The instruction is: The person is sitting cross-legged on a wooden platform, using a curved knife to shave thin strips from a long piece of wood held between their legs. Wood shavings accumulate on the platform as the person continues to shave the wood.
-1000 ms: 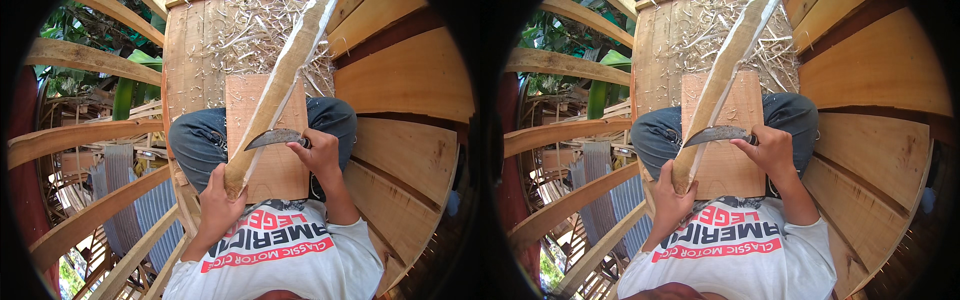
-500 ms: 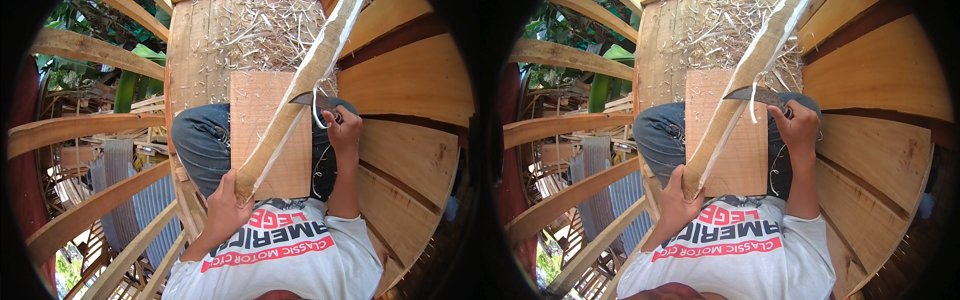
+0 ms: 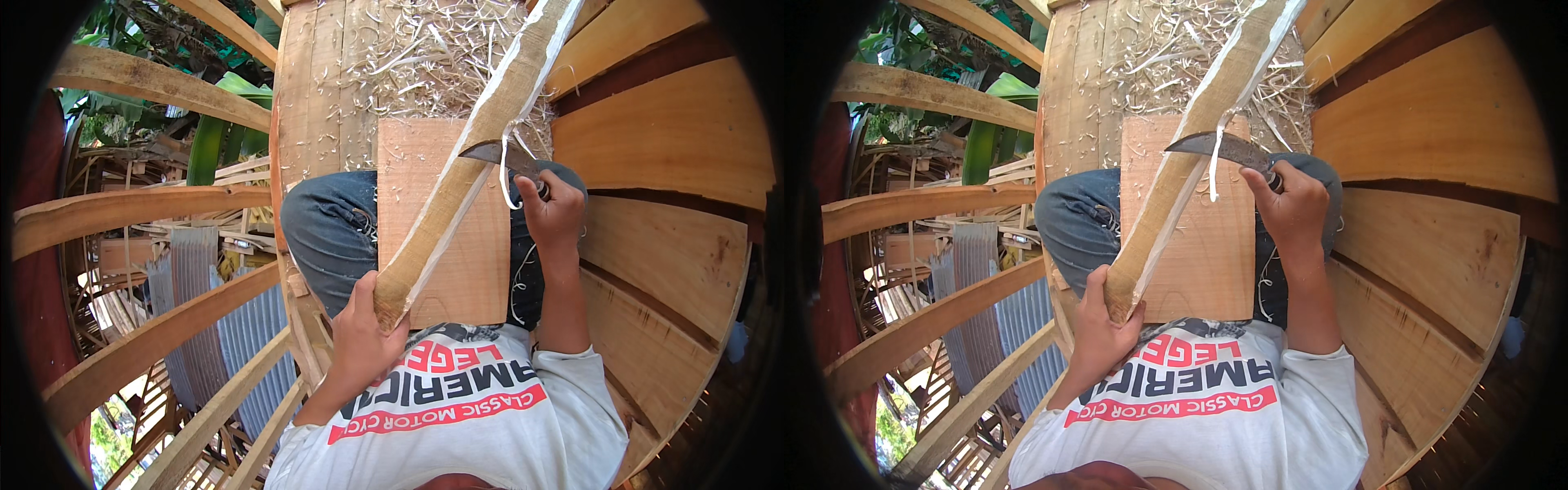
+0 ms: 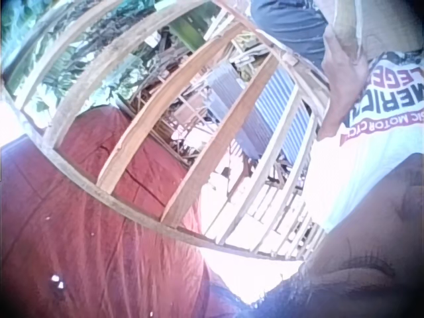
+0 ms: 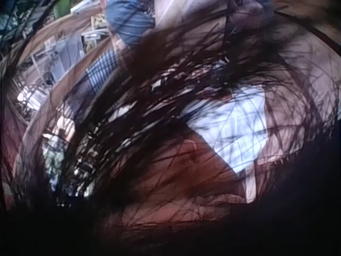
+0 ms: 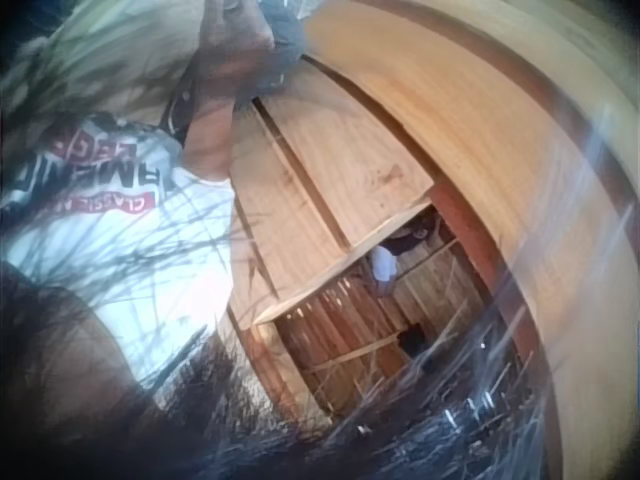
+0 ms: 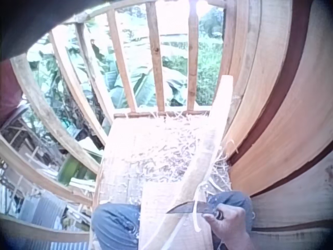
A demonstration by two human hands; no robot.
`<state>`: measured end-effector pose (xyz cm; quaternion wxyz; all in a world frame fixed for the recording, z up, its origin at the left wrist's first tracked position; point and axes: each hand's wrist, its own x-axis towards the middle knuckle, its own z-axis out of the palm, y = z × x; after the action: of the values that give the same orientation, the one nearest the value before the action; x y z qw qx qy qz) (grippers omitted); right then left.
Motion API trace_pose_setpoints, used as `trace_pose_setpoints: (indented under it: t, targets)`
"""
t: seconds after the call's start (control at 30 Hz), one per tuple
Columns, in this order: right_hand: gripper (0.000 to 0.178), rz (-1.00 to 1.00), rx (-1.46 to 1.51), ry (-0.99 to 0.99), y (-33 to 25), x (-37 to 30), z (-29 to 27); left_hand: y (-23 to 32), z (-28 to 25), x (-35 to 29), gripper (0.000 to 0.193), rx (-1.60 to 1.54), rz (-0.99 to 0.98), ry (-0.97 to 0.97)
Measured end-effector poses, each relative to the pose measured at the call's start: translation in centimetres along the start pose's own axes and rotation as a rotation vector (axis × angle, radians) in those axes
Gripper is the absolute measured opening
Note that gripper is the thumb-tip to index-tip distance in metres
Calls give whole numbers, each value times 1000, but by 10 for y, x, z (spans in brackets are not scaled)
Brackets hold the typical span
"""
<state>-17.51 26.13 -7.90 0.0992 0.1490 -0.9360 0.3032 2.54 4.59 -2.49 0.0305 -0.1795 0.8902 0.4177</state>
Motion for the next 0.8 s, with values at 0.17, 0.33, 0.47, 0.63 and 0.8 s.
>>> trace_pose_setpoints:
  t: [0.17,0.33,0.47,0.63,0.8]
  targets:
    - [46,-292,126,-54,-20,-13,8,1,0,6,61,26,0,-24]
    - [42,-118,180,26,8,10,4,6,4,1,56,22,-50,-116]
    - [44,89,268,-135,20,2,12,-5,5,9,59,24,-23,12]
    - [45,-266,323,-141,16,-8,5,-1,1,12,56,2,-39,31]
    - [41,388,569,-61,34,-5,29,3,4,13,56,-18,-38,-17]
